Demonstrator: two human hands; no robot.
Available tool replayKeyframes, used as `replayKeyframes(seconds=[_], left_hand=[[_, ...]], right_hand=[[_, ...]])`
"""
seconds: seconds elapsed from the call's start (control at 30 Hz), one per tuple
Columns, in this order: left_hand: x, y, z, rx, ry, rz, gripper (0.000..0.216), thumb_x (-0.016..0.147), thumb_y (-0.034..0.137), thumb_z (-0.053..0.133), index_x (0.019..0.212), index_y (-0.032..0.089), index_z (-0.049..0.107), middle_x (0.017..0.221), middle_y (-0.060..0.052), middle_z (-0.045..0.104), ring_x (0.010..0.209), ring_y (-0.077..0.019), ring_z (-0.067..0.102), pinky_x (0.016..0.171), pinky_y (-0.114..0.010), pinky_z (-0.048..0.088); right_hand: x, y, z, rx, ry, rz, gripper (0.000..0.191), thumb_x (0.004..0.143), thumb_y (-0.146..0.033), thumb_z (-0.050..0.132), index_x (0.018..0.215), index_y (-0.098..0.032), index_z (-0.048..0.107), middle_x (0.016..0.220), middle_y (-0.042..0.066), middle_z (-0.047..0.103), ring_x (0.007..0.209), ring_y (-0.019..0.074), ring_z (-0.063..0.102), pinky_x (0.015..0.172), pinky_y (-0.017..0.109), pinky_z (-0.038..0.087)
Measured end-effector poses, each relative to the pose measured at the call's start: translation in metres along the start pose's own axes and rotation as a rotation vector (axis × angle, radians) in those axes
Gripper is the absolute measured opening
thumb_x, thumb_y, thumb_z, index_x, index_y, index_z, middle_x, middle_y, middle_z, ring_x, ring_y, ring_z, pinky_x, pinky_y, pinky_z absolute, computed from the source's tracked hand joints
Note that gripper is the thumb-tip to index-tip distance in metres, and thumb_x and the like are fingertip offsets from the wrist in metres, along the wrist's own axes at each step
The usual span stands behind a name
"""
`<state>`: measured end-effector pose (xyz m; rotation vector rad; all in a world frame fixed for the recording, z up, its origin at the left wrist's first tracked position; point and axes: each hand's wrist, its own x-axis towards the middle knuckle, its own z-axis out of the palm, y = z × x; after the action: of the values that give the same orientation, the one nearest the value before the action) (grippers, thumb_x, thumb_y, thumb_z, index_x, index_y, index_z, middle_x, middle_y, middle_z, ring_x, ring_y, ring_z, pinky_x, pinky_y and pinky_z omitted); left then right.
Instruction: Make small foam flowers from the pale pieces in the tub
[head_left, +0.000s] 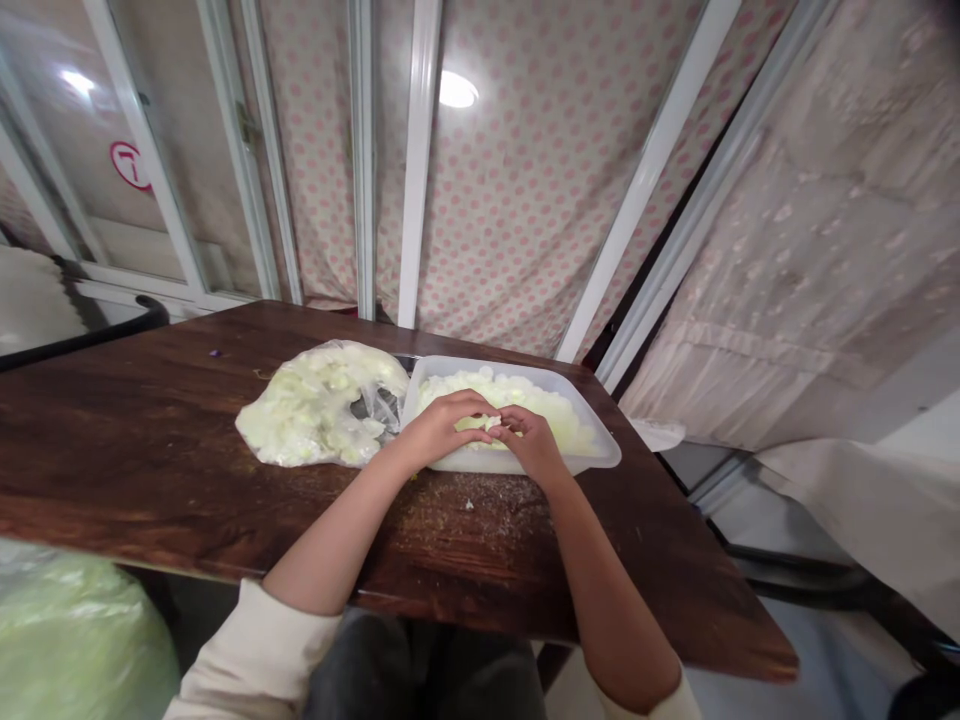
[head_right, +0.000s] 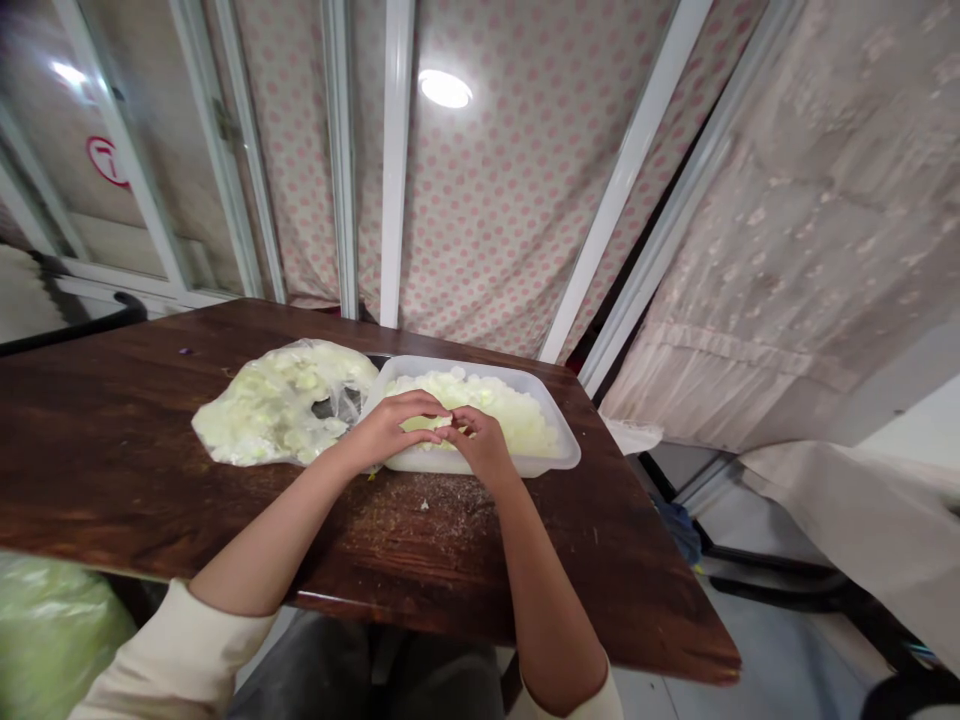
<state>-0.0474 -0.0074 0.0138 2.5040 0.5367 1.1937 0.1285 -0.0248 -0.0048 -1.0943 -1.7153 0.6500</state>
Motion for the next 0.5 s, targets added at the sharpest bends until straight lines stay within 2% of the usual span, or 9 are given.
replayKeyframes(seconds=[0.23, 0.37, 0.5], left_hand=[[-0.0014, -0.0012, -0.0031, -0.037, -0.016, -0.048, 0.022, 0.08, 0.027, 0.055, 0.1, 0.019, 0.06, 0.098, -0.006, 0.059, 0.092, -0.0152, 0.056, 0.083, -0.03, 0.045], [-0.0023, 0.0015, 0.0004, -0.042, -0.023, -0.111, 0.022, 0.081, 0.03, 0.052, 0.098, 0.017, 0.059, 0.095, -0.006, 0.062, 0.086, -0.0142, 0.059, 0.079, -0.029, 0.048], [-0.0027, 0.0014, 0.0023, -0.051, -0.022, -0.115, 0.022, 0.081, 0.027, 0.052, 0.099, 0.016, 0.06, 0.094, -0.006, 0.064, 0.083, -0.0132, 0.061, 0.077, -0.026, 0.049]], right_hand=[[0.0006, 0.0014, -0.0003, 0.126, -0.008, 0.034, 0.02, 0.065, -0.034, 0.065, 0.077, -0.018, 0.06, 0.067, 0.001, 0.064, 0.064, 0.0159, 0.059, 0.061, 0.028, 0.045], [0.0014, 0.0008, 0.0, 0.212, 0.023, 0.042, 0.021, 0.063, -0.034, 0.066, 0.075, -0.019, 0.058, 0.063, 0.0, 0.062, 0.059, 0.0151, 0.059, 0.06, 0.029, 0.047], [0.0012, 0.0009, -0.0005, 0.217, 0.026, 0.043, 0.021, 0.063, -0.034, 0.066, 0.074, -0.018, 0.058, 0.06, -0.001, 0.061, 0.056, 0.0138, 0.057, 0.059, 0.028, 0.047]])
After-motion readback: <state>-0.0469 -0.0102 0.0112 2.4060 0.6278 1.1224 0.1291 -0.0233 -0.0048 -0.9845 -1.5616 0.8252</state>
